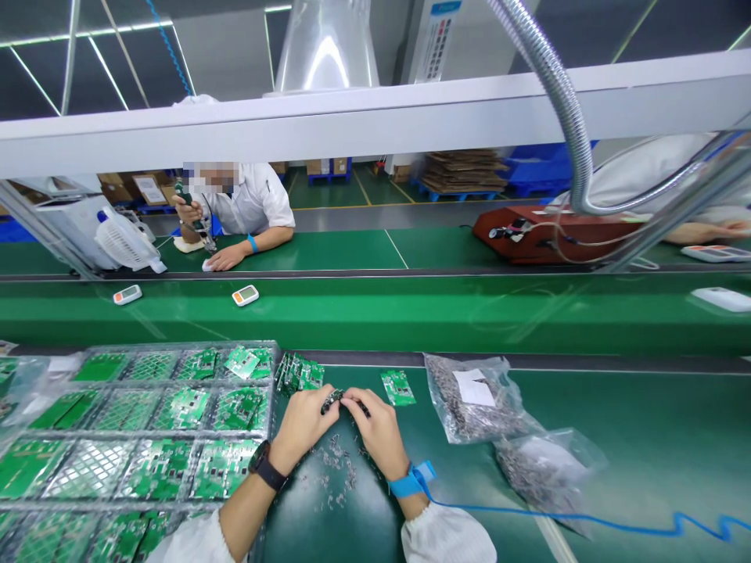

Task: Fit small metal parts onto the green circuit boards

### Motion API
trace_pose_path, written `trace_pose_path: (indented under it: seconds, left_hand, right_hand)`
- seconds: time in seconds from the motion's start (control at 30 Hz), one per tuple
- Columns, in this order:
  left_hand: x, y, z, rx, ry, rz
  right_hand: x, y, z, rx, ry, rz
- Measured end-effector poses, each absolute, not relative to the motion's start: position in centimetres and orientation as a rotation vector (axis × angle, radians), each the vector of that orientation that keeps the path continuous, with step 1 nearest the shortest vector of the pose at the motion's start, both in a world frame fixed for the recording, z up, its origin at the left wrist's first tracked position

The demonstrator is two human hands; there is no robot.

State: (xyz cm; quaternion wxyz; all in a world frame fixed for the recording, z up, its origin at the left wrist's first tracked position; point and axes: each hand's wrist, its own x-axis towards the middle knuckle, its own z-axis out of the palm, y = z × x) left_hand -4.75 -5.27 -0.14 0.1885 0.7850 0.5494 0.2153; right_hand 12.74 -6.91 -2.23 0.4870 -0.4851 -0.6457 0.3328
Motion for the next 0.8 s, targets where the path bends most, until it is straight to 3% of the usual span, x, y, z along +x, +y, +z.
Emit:
trace_pose_path:
  seconds: [0.8]
  left_hand:
    - [-4.5, -6.0, 0.7, 1.952, 1.393, 0.885]
  right_hand:
    - [14.1, -6.3, -1.7, -1.122, -1.602, 0.787]
